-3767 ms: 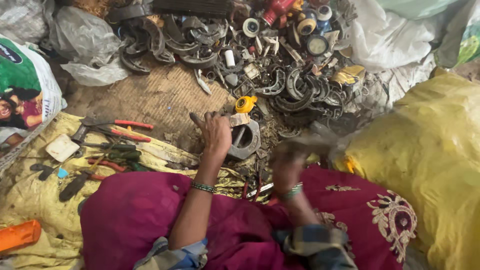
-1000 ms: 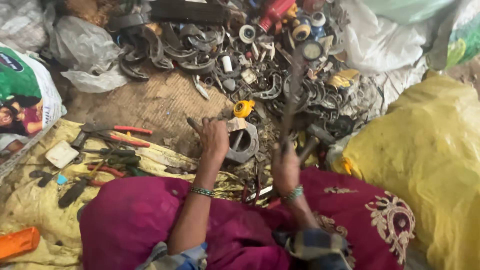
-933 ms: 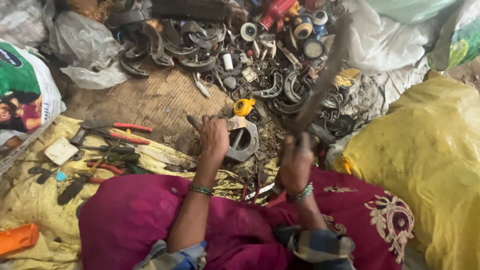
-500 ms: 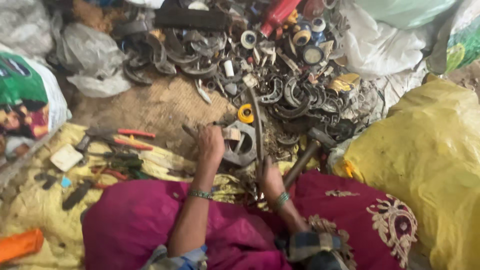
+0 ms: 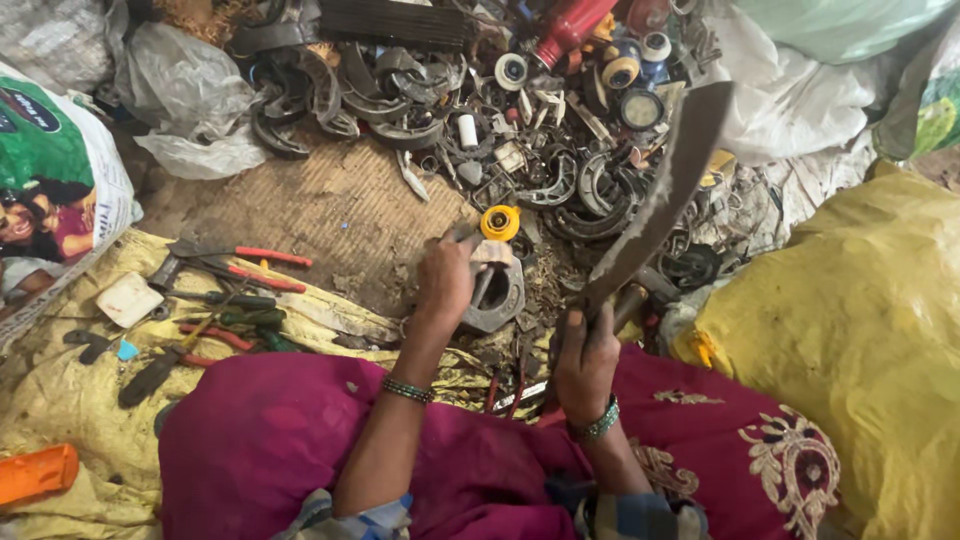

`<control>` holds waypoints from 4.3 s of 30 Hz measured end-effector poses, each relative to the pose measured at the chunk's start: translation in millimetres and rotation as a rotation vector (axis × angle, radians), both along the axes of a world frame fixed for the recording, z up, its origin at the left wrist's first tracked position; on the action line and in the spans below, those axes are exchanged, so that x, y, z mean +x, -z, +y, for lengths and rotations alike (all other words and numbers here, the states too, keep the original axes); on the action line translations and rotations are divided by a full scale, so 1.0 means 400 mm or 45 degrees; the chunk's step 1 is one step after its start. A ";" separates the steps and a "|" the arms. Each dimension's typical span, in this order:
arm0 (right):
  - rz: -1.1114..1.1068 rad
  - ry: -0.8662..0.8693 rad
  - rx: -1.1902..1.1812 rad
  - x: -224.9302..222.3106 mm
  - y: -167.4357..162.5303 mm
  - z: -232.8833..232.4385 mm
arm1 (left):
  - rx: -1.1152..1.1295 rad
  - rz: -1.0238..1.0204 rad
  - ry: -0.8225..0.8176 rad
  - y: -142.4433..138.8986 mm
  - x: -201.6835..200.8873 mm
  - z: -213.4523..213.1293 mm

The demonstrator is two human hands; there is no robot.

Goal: The person sits on the floor and uses a hammer and chisel to repeatedly strike a metal part held in a vise. The person adjusts the part and continues striking it throughout the clip.

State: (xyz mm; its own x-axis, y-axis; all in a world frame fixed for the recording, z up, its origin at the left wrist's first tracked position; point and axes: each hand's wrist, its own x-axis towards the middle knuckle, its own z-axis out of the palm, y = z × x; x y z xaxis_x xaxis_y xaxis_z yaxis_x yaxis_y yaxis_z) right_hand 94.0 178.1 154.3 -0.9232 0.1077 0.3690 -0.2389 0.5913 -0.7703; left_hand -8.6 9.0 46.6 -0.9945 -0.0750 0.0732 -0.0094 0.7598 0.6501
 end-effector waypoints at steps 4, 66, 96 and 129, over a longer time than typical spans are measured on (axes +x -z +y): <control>-0.057 -0.022 -0.233 0.009 0.005 0.009 | 0.156 0.107 -0.029 0.020 -0.004 0.007; -0.045 -0.038 0.421 -0.015 0.303 0.095 | -0.165 0.107 -0.106 0.067 -0.015 0.008; -0.275 0.064 -0.010 0.022 0.286 0.065 | -0.271 0.160 -0.057 0.069 -0.007 -0.027; -0.751 0.077 0.459 -0.011 0.524 0.069 | -0.321 0.162 0.029 0.114 -0.005 -0.056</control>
